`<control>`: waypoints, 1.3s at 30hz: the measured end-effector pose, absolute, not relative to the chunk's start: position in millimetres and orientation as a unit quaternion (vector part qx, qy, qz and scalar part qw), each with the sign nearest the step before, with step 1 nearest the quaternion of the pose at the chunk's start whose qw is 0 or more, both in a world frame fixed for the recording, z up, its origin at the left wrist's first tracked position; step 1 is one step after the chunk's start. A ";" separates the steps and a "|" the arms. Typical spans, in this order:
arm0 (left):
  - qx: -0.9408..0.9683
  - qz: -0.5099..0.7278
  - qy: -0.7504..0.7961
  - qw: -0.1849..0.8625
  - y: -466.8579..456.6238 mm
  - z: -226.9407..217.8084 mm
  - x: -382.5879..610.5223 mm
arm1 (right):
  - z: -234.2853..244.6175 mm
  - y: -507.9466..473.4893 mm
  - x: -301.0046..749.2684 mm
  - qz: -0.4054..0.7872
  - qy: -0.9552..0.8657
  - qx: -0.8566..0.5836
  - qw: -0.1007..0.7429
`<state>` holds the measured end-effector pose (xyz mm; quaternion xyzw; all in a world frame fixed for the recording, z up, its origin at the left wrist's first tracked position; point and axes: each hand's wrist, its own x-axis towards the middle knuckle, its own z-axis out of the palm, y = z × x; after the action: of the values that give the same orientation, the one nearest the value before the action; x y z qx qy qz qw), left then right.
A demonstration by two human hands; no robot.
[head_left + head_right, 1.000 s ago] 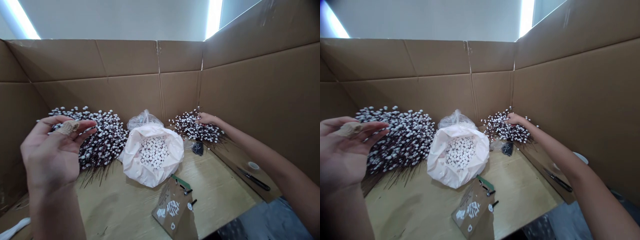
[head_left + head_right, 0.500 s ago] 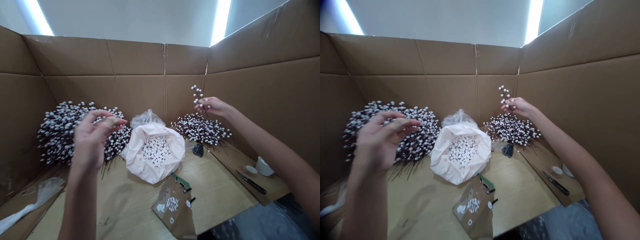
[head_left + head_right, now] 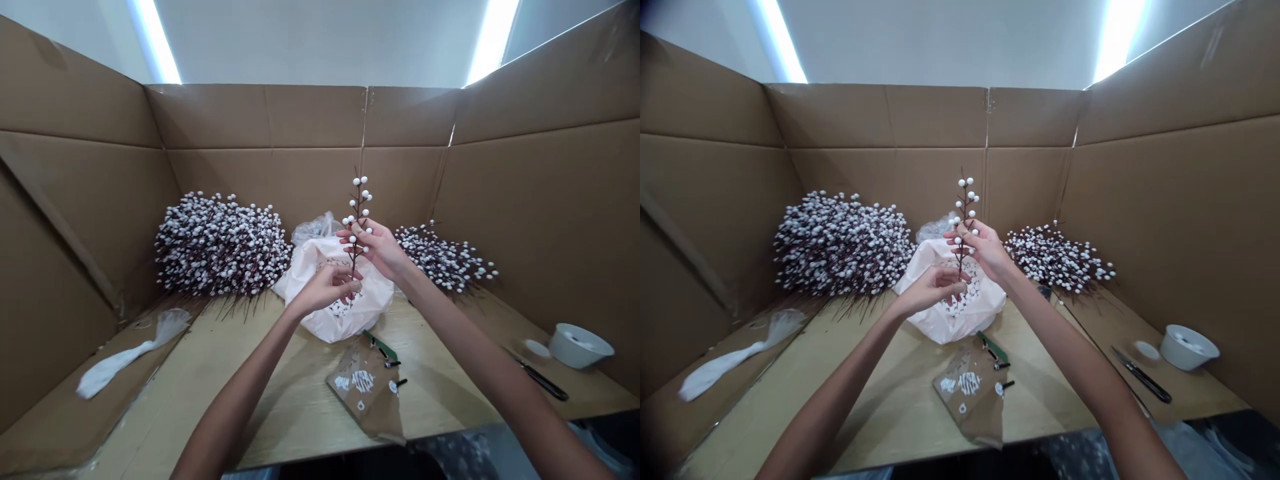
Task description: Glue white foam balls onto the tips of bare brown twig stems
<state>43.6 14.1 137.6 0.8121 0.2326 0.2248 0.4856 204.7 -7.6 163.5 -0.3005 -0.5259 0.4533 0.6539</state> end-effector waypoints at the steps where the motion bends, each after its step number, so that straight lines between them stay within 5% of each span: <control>1: 0.799 0.234 0.236 0.502 15.2 131.8 42.6 | 159.5 -5.2 201.1 0.461 -0.520 -0.294 0.656; 10: 0.697 0.334 0.271 0.573 19.9 66.5 17.8 | 120.4 -16.7 212.9 0.517 -0.505 -0.330 0.607; 22: 0.615 0.323 0.319 0.645 1.5 10.9 -11.4 | 54.4 -23.6 296.8 0.276 -0.379 -0.393 0.791; 39: 0.627 0.329 0.329 0.625 4.0 -4.8 -10.7 | 35.4 -21.0 300.1 0.221 -0.316 -0.470 0.794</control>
<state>-10.7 4.0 -4.8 0.6270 0.3295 0.3285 0.6248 300.1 -21.0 35.4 -0.4703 -0.3164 0.2215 0.7935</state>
